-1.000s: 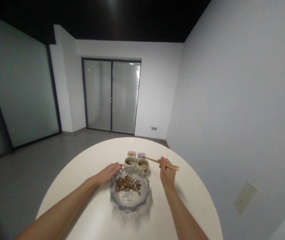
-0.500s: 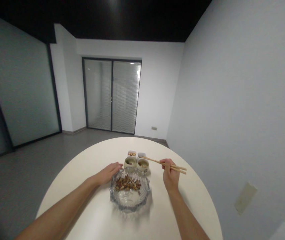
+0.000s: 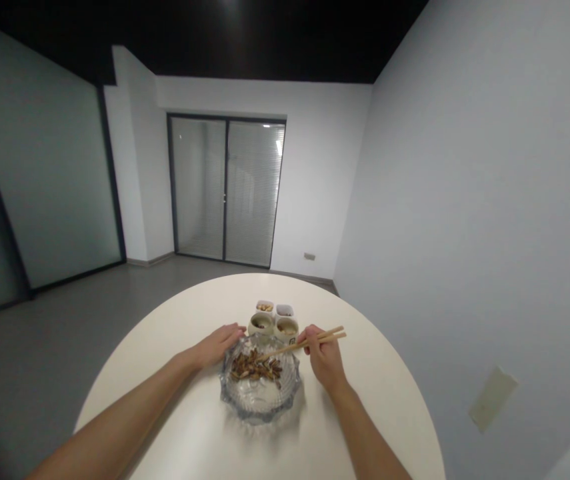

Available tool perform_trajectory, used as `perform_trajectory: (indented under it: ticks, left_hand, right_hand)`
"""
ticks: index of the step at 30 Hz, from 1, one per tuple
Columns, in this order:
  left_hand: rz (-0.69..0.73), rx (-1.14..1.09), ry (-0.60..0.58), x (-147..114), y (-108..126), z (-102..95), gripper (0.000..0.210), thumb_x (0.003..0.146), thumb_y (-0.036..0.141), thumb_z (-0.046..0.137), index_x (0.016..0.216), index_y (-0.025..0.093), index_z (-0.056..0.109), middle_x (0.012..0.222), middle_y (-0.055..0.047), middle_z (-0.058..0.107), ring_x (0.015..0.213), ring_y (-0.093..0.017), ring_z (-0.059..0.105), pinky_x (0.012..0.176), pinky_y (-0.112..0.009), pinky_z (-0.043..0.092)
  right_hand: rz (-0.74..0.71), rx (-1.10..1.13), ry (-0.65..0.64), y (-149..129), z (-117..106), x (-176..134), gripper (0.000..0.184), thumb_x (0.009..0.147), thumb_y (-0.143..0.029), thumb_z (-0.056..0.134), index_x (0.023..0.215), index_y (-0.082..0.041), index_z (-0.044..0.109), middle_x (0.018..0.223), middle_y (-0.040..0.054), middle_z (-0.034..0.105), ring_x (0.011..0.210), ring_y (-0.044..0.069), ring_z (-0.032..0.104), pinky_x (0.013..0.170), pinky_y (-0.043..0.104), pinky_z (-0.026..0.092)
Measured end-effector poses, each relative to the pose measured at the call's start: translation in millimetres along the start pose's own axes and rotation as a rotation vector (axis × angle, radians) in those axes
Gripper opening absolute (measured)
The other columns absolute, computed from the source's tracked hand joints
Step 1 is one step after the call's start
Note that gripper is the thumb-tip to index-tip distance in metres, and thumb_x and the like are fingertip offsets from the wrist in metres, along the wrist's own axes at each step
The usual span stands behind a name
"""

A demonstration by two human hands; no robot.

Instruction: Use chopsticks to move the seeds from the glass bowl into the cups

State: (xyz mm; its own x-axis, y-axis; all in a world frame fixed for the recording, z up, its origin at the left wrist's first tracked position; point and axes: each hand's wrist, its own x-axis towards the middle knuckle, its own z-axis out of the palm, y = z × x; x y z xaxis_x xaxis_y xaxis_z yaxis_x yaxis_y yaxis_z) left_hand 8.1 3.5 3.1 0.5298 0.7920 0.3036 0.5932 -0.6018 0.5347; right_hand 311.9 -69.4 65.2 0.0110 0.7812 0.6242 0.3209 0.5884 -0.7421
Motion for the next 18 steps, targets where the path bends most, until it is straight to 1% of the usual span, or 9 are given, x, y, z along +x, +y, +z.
perform_trajectory:
  ticks: [4,11,18]
  left_hand:
    - [0.006,0.006,0.0,-0.3,1.1,-0.7,0.063,0.112,0.054,0.021,0.121,0.021,0.073,0.128,-0.01,0.073,0.119,-0.029,0.062,0.113,-0.041,0.043]
    - [-0.002,0.017,-0.009,-0.3,-1.1,-0.1,0.062,0.112,0.054,0.02,0.128,0.022,0.07,0.138,-0.01,0.069,0.127,-0.029,0.059,0.116,-0.042,0.039]
    - [0.008,0.029,0.02,-0.2,-0.4,1.0,0.065,0.111,0.058,0.018,0.122,0.022,0.073,0.125,-0.009,0.074,0.116,-0.028,0.063,0.108,-0.04,0.045]
  right_hand:
    - [0.008,0.012,-0.019,0.0,0.5,-0.6,0.073,0.094,-0.082,0.047,0.062,-0.019,0.068,0.049,0.0,0.051,0.047,0.014,0.046,0.045,0.025,0.036]
    - [0.019,-0.004,-0.037,3.6,3.1,-1.9,0.073,0.093,-0.083,0.048,0.064,-0.02,0.069,0.05,0.0008,0.053,0.049,0.015,0.048,0.046,0.026,0.038]
    - [0.029,-0.01,-0.043,0.6,2.4,-2.5,0.072,0.094,-0.081,0.048,0.064,-0.019,0.07,0.049,0.0003,0.053,0.047,0.015,0.048,0.046,0.026,0.038]
